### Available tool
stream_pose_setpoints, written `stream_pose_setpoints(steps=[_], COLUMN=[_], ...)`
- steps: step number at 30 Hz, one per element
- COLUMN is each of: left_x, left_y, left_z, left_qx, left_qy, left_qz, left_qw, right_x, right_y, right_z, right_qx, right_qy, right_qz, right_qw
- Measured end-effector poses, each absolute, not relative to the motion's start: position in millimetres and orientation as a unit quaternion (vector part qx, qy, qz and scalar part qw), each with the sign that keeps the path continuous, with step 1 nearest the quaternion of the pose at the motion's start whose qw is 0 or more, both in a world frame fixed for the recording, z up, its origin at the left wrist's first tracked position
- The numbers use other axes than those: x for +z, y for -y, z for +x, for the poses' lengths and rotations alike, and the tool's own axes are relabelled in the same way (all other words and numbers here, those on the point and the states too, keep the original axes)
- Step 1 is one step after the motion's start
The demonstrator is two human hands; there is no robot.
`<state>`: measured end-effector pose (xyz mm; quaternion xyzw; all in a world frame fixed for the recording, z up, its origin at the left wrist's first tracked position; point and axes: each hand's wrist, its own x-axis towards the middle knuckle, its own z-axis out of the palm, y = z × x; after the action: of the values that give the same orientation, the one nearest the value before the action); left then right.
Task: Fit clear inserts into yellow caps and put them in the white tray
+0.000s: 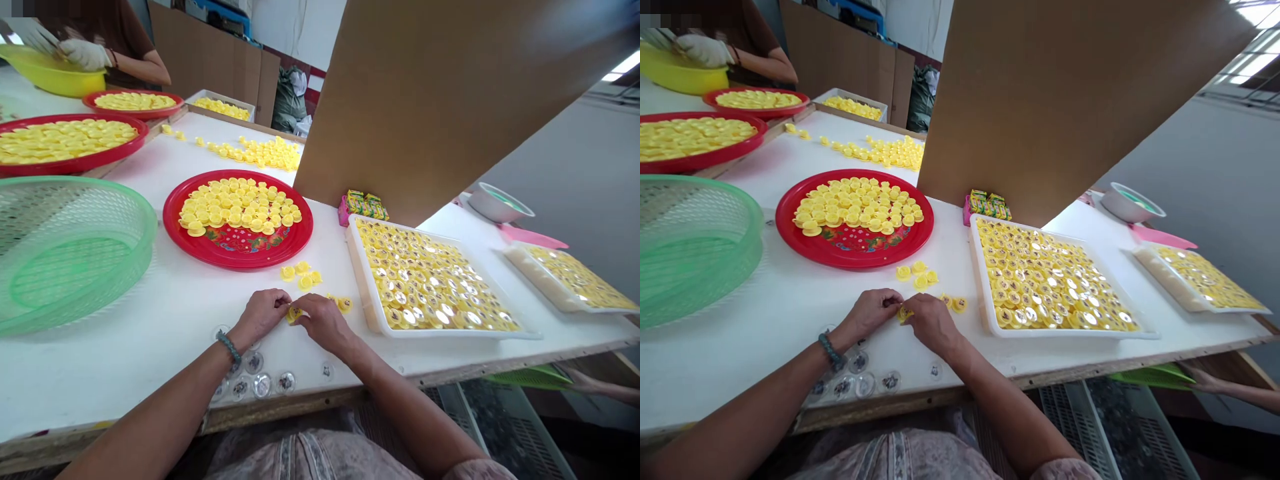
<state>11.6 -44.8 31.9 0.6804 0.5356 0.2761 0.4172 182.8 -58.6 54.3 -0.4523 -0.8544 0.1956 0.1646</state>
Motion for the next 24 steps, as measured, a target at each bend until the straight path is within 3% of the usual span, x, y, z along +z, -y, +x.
stream_pose_setpoints(steps=[3, 12, 24], left_x=[31.7, 29.6, 25.5], left_y=[46.9, 45.7, 43.6], left_z=[12.3, 7.4, 16.8], left_qx=[0.283, 0.279, 0.285], left_qy=[-0.544, -0.515, -0.534], left_qz=[0.656, 0.572, 0.461], left_qw=[0.440, 0.574, 0.649], right_x=[48.4, 53.7, 59.8], right_y=[64.0, 54.3, 54.1], right_z=[178.5, 176.7, 173.3], right_qx=[0.151, 0.170, 0.185], right_qy=[0.850, 0.857, 0.839], right_qz=[-0.476, -0.473, -0.507], right_qw=[0.165, 0.115, 0.068])
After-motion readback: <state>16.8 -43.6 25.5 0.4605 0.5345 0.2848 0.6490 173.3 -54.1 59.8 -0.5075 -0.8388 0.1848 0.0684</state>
